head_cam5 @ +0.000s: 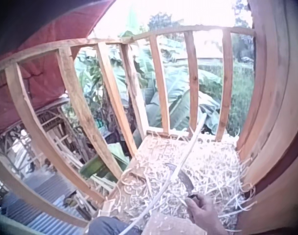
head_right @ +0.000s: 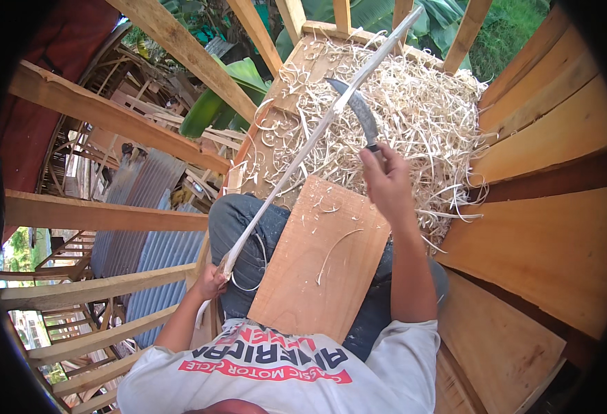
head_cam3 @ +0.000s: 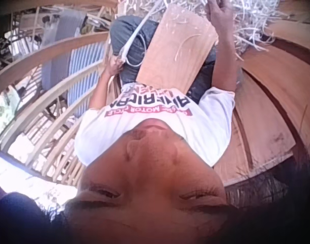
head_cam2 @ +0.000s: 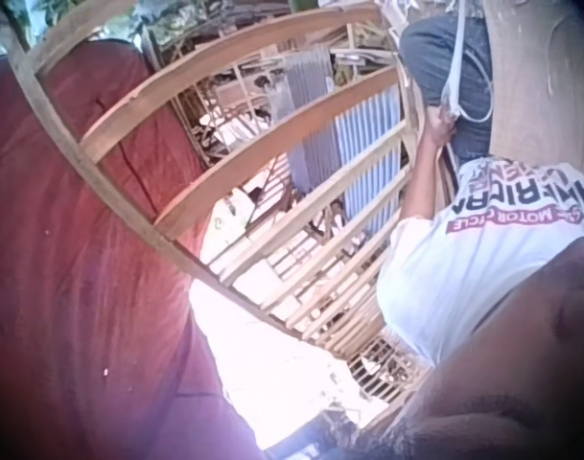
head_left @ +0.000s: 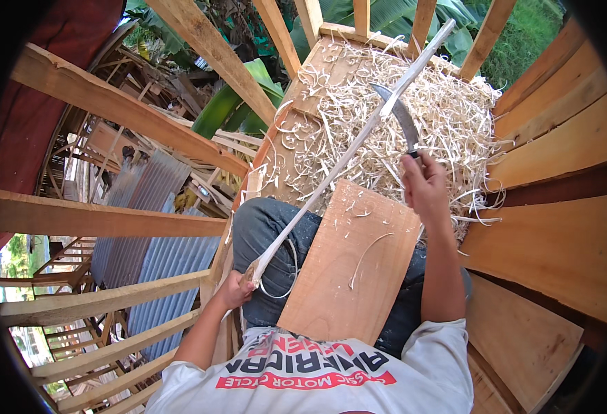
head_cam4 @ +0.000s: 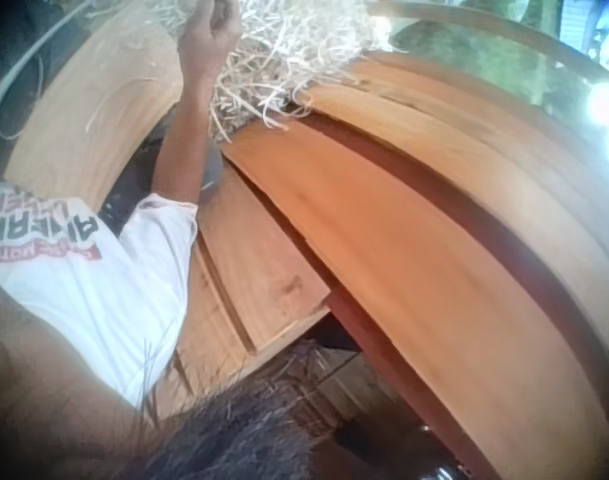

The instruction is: The person sits cross-legged on a wooden platform and uses a curved knife to shave thin strips from a long piece of wood. The person holds the wood with one hand and repeatedly draws the knife along its length to produce wood shavings.

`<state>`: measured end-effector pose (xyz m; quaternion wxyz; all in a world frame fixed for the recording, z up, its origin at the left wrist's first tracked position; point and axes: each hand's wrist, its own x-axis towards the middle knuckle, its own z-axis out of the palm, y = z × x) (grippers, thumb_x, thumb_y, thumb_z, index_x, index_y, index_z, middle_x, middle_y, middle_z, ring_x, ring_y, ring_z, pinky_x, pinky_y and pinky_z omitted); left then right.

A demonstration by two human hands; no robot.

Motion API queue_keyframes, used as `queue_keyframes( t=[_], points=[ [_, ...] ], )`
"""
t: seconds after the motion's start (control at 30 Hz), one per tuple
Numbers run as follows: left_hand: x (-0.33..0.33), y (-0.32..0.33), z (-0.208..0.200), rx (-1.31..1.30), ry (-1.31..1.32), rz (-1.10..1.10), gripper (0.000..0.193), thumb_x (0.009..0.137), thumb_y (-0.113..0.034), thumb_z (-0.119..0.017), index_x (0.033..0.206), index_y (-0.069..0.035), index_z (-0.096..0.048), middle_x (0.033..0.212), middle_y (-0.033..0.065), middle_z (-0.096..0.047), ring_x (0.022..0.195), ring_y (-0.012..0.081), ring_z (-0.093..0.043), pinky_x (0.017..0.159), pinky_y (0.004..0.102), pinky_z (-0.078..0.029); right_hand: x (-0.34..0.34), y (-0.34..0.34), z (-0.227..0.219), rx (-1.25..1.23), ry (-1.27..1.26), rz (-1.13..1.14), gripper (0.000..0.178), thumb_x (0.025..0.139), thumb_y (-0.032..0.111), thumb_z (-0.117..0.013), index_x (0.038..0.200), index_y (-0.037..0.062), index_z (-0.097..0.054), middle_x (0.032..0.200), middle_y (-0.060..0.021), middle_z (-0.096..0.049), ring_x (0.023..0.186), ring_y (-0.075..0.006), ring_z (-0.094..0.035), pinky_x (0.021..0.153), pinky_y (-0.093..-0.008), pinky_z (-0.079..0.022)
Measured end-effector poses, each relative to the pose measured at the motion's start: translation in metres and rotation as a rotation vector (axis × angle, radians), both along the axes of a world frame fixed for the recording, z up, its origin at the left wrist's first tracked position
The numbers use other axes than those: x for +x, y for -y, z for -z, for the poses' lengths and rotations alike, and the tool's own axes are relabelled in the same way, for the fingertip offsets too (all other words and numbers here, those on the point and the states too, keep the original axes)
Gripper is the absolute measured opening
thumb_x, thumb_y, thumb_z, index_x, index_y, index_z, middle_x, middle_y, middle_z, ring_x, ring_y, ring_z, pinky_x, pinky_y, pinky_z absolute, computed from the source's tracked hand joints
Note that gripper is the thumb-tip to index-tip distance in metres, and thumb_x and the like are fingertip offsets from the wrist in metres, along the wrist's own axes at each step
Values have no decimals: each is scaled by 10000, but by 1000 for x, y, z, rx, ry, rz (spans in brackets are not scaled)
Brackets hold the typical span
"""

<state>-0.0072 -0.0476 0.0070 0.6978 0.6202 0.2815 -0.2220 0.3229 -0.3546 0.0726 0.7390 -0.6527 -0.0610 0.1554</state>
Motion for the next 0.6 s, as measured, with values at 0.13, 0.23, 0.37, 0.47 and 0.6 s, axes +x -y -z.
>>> queue_keyframes(
  t=[0.13,0.23,0.37,0.47,0.6],
  points=[
    [-3,-2,-1,-23,34,0,611,726,-587,-677,544,-83,-384,477,-21,-355,410,88,-368,380,246,-284,4,8,-5,58,45,-32,189,904,192,-572,896,5,-597,523,38,-474,350,-26,-352,321,-193,-244],
    [0,-2,-1,-32,8,9,616,717,-593,-681,545,-84,-380,478,-20,-352,410,90,-370,379,248,-289,-2,0,2,48,85,51,174,892,163,-597,919,-8,-609,550,46,-466,435,-2,-364,388,-186,-252],
    [-1,-5,2,-26,0,31,628,709,-623,-664,546,-88,-378,477,-17,-348,409,95,-374,364,255,-292,-6,-9,8,-100,233,175,200,856,146,-645,935,-32,-603,567,50,-472,495,-10,-374,432,-209,-268],
    [0,-7,2,0,-13,69,640,700,-651,-648,548,-90,-380,476,-11,-355,411,99,-387,355,260,-296,-3,-12,12,-351,572,339,220,842,156,-658,933,-36,-599,565,52,-479,484,-33,-379,428,-228,-271],
    [1,-9,1,9,-41,79,652,691,-671,-640,548,-86,-391,477,-3,-373,416,102,-403,355,261,-303,1,-4,19,-387,470,220,222,839,171,-653,938,-23,-606,551,56,-467,474,-58,-373,432,-241,-275]
  ],
)
